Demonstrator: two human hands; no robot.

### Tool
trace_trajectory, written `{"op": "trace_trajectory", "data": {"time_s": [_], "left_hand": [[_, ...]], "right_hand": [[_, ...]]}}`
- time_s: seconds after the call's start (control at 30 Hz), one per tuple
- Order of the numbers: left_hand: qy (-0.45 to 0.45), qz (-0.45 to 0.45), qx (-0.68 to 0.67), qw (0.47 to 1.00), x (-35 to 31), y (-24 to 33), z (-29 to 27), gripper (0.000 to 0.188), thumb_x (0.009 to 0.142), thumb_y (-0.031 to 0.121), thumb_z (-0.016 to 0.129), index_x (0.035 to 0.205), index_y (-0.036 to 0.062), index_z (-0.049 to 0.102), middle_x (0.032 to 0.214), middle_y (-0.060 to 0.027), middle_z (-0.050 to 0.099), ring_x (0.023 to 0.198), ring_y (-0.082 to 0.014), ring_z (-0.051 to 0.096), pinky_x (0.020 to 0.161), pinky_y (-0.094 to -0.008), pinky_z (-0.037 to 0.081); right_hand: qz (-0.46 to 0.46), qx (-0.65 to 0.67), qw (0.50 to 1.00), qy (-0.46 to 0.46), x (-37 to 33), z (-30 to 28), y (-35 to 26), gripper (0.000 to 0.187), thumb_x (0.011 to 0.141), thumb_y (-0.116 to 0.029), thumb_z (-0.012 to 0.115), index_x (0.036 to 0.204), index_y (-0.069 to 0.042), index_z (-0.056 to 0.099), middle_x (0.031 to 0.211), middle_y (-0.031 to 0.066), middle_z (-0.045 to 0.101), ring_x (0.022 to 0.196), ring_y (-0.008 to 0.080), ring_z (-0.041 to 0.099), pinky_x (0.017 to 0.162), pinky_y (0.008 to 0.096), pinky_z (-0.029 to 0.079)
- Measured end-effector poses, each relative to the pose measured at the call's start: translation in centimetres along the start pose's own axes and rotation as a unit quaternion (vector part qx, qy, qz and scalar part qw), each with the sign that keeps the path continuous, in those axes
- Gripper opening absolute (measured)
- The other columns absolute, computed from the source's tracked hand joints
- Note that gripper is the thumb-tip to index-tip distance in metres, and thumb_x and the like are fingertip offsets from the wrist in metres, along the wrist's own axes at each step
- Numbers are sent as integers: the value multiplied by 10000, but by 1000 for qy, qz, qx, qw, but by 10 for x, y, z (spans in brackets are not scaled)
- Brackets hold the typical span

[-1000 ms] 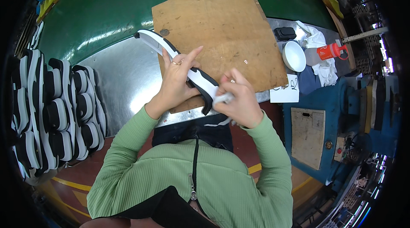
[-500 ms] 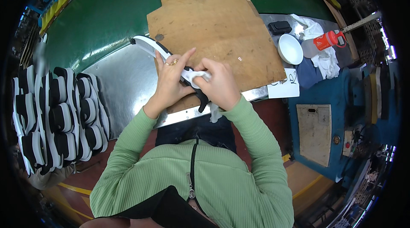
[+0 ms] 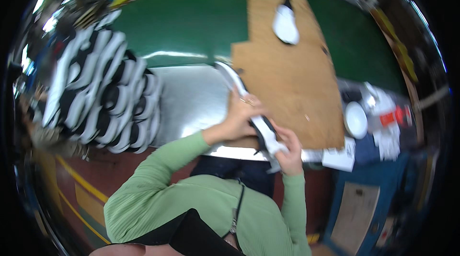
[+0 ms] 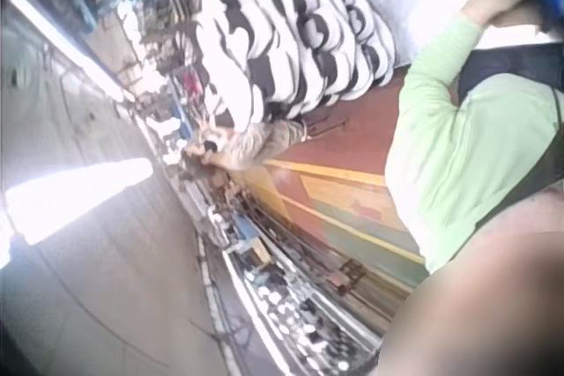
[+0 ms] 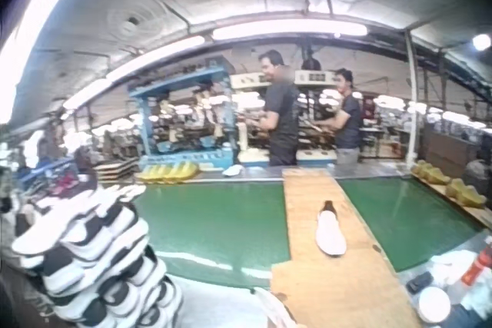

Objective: The person wipes the soles of white and black slippers with a white cloth, handling them one at a time. After wiping each slipper, the person places it on a stack on the table.

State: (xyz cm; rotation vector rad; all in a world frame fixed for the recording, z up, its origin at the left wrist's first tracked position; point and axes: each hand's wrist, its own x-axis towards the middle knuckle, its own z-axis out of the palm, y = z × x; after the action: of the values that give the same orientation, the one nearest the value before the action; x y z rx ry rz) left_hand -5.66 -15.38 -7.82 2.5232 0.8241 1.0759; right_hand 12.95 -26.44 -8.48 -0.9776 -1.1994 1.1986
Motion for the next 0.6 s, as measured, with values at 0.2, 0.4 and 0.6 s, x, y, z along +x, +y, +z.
{"op": "trace_trajectory", "data": {"time_s": [0.2,0.4,0.6], "left_hand": [[-28,-31,-74,996,3,12,-32,403,656,222,781,1025,141,641,962,5,622,1048,-241,550,1058,-661,101],[-45,-187,-283,940,36,51,-116,465,706,31,647,1158,47,540,1050,-83,620,1079,-198,556,1019,-358,348],[19,-105,-98,989,47,79,-240,455,797,-16,623,1228,48,494,1005,-69,584,1018,-141,580,843,-317,520]], "right_hand": [[-85,-54,993,-60,1,-8,-16,567,735,78,572,1287,41,446,1295,223,561,870,126,634,683,218,495],[-117,-106,985,73,27,-15,-7,458,779,93,540,1231,27,517,1147,213,649,820,108,622,666,212,489],[-58,-100,991,67,44,-31,30,360,814,68,516,1173,51,542,1049,189,672,901,157,634,774,231,489]]}}
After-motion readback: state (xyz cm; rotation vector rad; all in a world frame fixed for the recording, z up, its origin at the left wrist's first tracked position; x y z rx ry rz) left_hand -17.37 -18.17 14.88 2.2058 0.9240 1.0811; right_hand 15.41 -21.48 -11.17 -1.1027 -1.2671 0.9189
